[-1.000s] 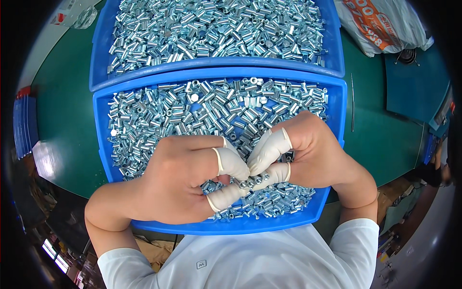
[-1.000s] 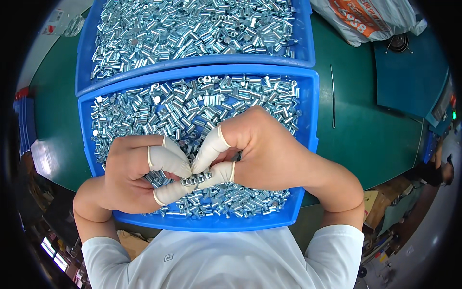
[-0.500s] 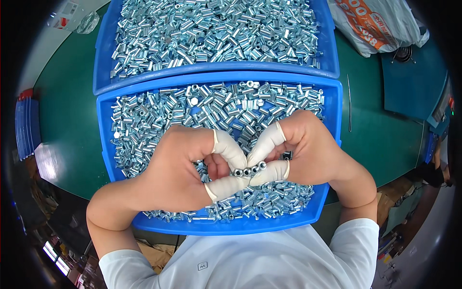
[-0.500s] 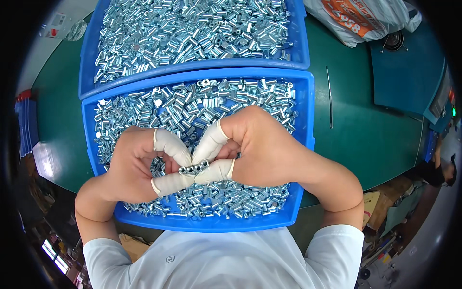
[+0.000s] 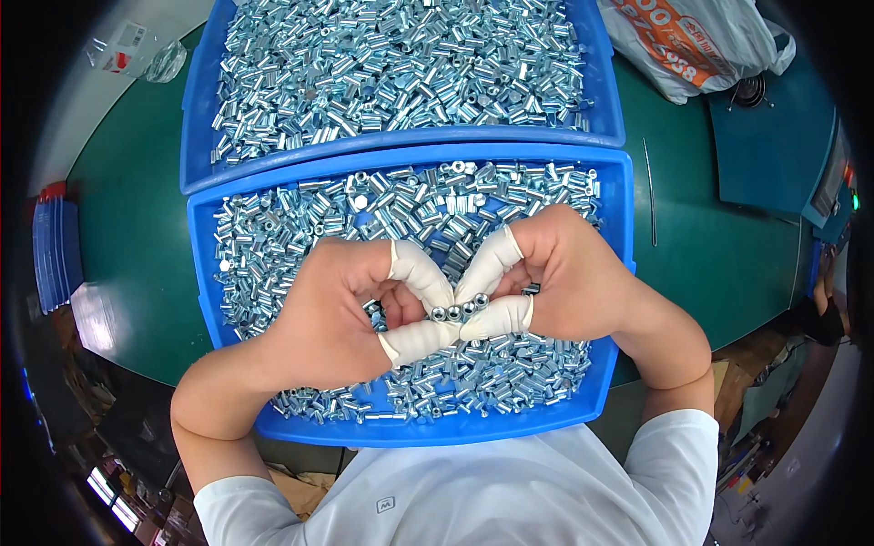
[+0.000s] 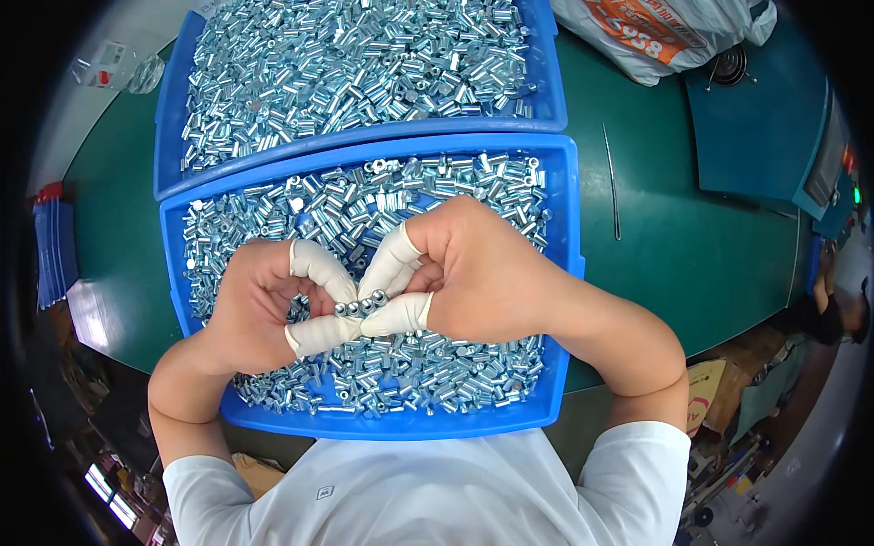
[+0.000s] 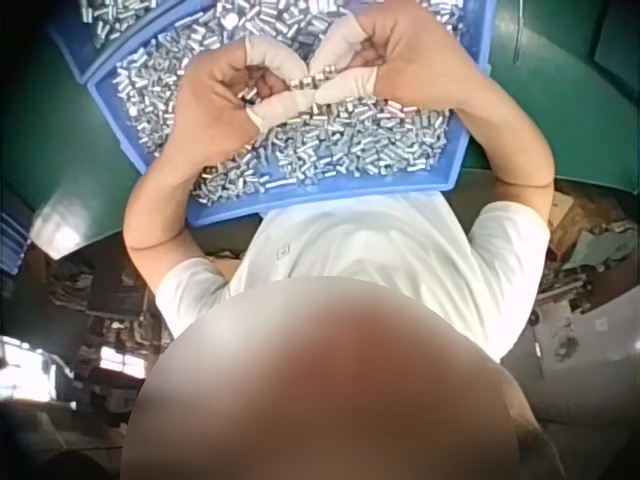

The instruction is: The recorder is manually inspecting and sorting small metal fasteners from a bin at a workstation.

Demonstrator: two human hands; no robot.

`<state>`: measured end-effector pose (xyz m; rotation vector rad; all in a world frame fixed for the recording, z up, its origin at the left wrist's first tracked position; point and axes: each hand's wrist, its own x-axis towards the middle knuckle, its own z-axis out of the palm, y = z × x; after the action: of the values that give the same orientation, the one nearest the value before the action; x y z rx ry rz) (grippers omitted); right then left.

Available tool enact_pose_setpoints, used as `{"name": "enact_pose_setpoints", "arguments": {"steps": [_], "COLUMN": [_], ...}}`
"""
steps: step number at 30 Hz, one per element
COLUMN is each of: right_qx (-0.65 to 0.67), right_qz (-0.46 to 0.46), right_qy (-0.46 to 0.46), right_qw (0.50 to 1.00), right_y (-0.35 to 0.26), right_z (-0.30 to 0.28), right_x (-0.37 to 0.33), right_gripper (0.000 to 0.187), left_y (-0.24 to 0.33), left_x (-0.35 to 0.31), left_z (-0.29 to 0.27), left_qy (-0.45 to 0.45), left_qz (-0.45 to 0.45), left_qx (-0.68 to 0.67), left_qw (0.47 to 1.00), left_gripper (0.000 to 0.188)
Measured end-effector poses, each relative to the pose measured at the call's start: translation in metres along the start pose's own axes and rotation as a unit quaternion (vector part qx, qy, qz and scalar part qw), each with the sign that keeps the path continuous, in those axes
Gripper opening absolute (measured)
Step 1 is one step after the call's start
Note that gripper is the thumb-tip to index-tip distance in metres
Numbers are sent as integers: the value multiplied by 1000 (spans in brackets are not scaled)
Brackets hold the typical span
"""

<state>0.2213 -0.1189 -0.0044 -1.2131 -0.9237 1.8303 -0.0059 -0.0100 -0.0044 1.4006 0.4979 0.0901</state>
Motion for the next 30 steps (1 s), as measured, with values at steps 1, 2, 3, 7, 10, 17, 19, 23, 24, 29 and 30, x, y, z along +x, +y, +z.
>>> {"name": "enact_pose_setpoints", "arguments": {"steps": [1,2,3,7,10,17,19,23,24,29,30], "right_qx": [3,2,3,17,4,-22,-43,-40,-42,-48,-49], "right_qz": [-10,-11,-14,-14,-15,-1,-23,-82,-85,-117,-121], "right_qy": [-12,-10,-9,-1,9,19,28,48,49,76,76], "right_qw": [1000,1000,1000,1000,1000,1000,998,995,994,989,989], "right_y": [1,2,3,2,0,-1,-1,5,6,6,7], "right_z": [-1,-1,-1,-1,-1,-3,-1,0,0,1,1], "right_x": [0,0,0,2,2,1,2,3,3,5,5], "right_gripper": [19,19,19,23,22,20,19,16,16,17,17], "left_y": [0,-1,-1,0,0,3,1,-8,-10,-14,-15], "left_x": [0,0,0,0,1,4,4,4,5,10,12], "left_z": [0,-1,-1,0,0,5,6,2,-1,-5,-6], "left_qy": [-1,-1,-1,16,23,52,67,75,74,90,91], "left_qz": [1,6,10,4,2,6,10,104,107,171,173], "left_qx": [1,10,17,30,36,41,37,114,116,159,162], "left_qw": [1000,1000,1000,999,999,998,997,985,985,968,967], "left_gripper": [25,26,26,28,28,27,29,31,31,29,29]}}
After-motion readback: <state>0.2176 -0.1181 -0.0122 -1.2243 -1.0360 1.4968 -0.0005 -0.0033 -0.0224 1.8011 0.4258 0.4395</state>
